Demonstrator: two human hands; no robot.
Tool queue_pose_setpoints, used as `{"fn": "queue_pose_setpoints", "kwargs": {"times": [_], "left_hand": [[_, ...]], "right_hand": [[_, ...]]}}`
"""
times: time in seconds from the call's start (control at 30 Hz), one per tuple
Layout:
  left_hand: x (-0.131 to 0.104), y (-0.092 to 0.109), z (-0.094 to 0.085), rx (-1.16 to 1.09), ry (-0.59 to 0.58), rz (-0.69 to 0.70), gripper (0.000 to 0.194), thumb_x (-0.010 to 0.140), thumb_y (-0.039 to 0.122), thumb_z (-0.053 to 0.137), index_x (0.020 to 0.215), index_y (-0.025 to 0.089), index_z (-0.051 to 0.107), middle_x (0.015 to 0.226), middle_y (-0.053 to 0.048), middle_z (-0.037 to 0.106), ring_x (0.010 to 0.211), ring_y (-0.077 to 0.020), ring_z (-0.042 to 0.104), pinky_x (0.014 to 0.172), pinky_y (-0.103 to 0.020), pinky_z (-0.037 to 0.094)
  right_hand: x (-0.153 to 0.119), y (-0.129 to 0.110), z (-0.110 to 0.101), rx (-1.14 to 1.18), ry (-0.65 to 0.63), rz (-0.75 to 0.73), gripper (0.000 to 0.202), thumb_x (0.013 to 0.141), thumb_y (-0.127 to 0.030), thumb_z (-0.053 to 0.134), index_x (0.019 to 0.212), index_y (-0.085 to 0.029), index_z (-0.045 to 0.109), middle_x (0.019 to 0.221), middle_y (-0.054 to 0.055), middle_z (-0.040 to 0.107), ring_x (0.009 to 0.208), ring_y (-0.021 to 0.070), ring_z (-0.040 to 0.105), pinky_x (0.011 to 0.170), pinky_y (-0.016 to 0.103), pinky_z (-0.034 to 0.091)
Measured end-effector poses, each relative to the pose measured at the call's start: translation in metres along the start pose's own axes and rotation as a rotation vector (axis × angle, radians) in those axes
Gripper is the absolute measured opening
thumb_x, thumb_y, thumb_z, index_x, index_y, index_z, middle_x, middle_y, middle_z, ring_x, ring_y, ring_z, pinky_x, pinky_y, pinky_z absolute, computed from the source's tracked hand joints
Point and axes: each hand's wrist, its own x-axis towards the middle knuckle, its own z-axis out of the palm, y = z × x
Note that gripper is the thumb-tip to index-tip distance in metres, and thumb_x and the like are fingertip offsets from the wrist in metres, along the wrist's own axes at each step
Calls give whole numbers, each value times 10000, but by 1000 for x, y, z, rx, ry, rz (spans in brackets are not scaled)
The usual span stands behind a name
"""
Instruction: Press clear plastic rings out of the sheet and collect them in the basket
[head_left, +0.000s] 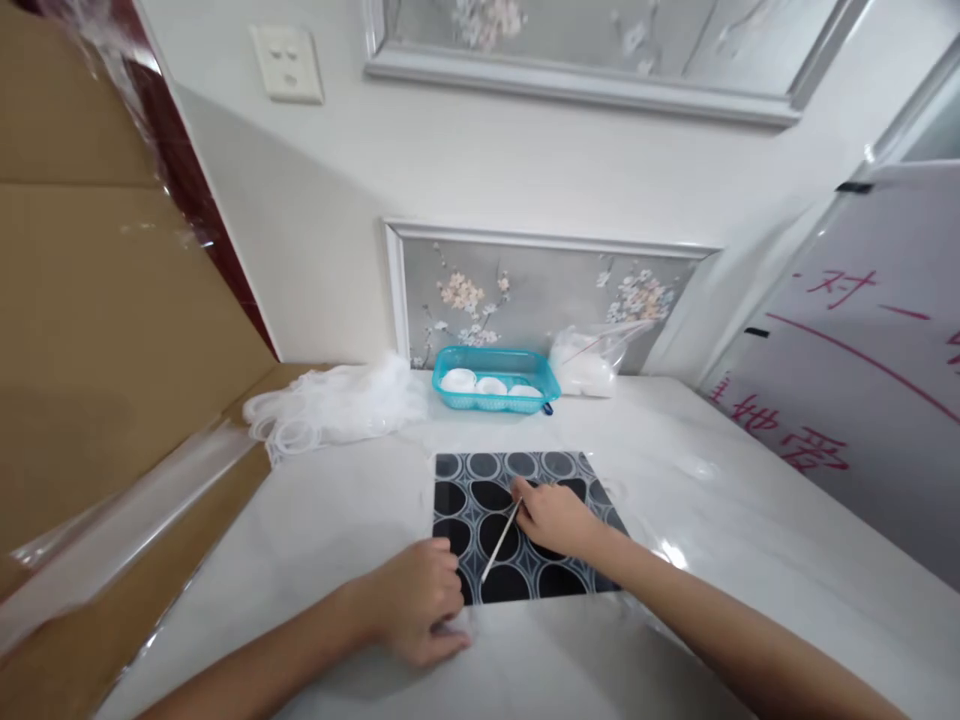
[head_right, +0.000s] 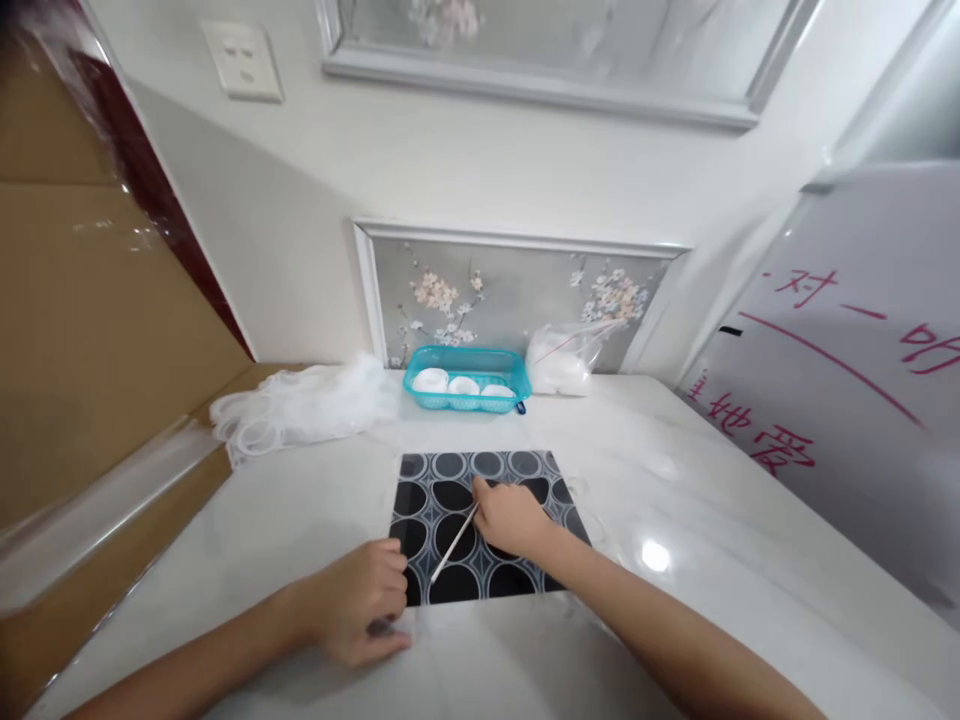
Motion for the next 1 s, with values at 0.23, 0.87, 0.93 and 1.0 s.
{"fn": "queue_pose_setpoints", "kwargs": {"times": [0.23,0.87,0.93,1.0], "left_hand": [[-6,-4,25,-38,-121,7,432,695,404,684,524,197,345,488,8,502,534,-154,396,604,-373,292],[8,4,-29,-179,-113,-143,222,677,229,629,880,186,552,910,-32,571,848,-201,488,759,-344,349],[10,5,-35,-177,-141,-161,228,658,212,633,863,181,538,892,-26,562,834,-197,486,749,-338,356],[11,5,-39,-141,-153,-195,208,632,198,634,803,174,519,846,-24,547,795,-192,477,727,-334,361]], "right_hand": [[11,-18,0,-76,-3,-113,267,876,-134,404,1090,-145,562,820,143,707,752,302,710,602,319,434],[-131,85,33,171,174,265,278,971,-390,404,752,-221,373,687,42,601,680,242,583,707,368,387],[-141,83,38,183,206,233,294,986,-403,378,752,-226,369,672,37,590,667,242,581,715,378,392],[-144,78,41,232,237,235,291,986,-417,375,761,-234,359,667,34,579,655,242,572,692,371,401]]}}
